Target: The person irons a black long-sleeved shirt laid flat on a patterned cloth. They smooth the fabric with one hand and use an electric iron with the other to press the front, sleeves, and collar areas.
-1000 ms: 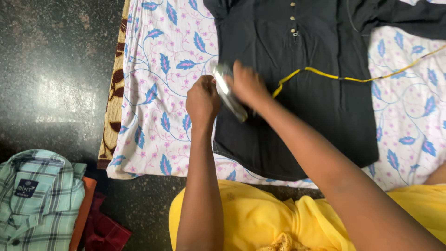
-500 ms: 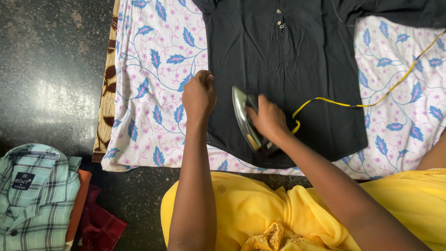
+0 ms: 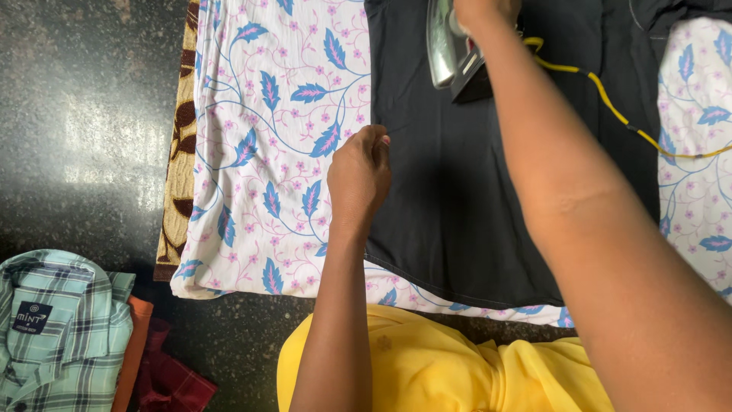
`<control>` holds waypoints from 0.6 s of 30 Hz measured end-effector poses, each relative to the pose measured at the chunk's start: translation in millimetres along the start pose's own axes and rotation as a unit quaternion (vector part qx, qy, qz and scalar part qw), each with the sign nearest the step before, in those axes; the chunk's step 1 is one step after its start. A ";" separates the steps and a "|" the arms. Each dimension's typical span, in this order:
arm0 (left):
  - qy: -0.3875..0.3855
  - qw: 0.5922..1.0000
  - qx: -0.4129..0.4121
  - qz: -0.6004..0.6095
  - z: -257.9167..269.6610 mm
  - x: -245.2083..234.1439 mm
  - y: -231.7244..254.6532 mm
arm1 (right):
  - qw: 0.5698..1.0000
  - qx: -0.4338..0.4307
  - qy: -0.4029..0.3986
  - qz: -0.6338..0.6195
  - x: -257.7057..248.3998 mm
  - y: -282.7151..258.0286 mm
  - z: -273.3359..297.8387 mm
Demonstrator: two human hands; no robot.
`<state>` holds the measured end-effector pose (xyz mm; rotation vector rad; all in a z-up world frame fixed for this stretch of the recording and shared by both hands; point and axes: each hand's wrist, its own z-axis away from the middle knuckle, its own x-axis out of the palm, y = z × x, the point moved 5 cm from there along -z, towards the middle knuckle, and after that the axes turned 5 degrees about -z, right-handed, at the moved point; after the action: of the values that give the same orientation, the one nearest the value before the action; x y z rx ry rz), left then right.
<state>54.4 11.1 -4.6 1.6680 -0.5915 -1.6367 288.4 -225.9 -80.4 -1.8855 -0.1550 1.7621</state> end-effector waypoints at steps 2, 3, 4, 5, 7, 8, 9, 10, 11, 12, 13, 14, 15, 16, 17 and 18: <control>-0.001 1.000 0.003 -0.009 -1.4 1.9 -3.4 | 1.000 -0.012 -0.009 0.010 1.3 8.6 -0.2; 0.000 1.000 0.002 -0.011 0.0 2.1 -6.2 | 1.000 -0.019 -0.015 0.014 -0.5 10.0 -2.3; 0.005 1.000 0.005 -0.012 -2.3 2.0 -7.7 | 0.999 -0.030 -0.015 0.017 -5.3 12.1 0.8; 0.009 1.000 0.008 -0.013 -3.1 3.0 -8.2 | 0.999 -0.041 -0.018 0.023 -12.9 11.9 -0.5; 0.017 1.000 0.015 -0.014 -5.6 6.3 -8.4 | 0.997 -0.073 -0.024 0.026 -20.5 10.7 11.7; 0.019 1.000 0.017 -0.016 -4.4 9.5 -9.3 | 0.996 -0.084 -0.030 0.028 -22.5 16.4 26.3; 0.028 0.999 0.038 -0.021 -3.2 11.9 -8.7 | 0.994 -0.094 -0.041 0.031 -23.2 23.9 45.5; 0.038 0.997 0.062 -0.025 -2.7 15.4 -6.8 | 0.993 -0.104 -0.050 0.036 -26.0 33.6 66.1; 0.048 0.995 0.085 -0.029 -0.2 18.9 -5.0 | 0.991 -0.113 -0.060 0.043 -27.7 45.3 91.0; 0.045 0.995 0.086 -0.036 1.9 23.1 -5.7 | 0.989 -0.122 -0.069 0.051 -30.5 57.0 116.8; 0.042 0.994 0.087 -0.043 4.2 27.7 -6.0 | 0.987 -0.131 -0.078 0.058 -35.7 67.7 141.2; 0.039 0.994 0.090 -0.051 6.2 33.4 -5.3 | 0.984 -0.139 -0.086 0.065 -43.2 76.6 164.8; 0.035 0.993 0.105 -0.051 9.3 41.5 -2.4 | 0.985 -0.137 -0.087 0.062 -55.3 86.2 189.1; 0.032 0.991 0.117 -0.052 14.6 50.6 -1.3 | 0.985 -0.137 -0.092 0.059 -66.3 92.9 214.3; 0.028 0.990 0.129 -0.053 19.1 60.9 -0.5 | 0.985 -0.129 -0.097 0.058 -78.0 97.8 233.7; 0.005 0.989 0.140 -0.052 24.3 74.7 -0.4 | 0.986 -0.121 -0.104 0.056 -88.4 102.1 249.6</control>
<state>37.3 -48.9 -52.4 1.9361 -0.7699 -1.6787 10.7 -273.6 -46.5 -1.9021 -0.3626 2.0986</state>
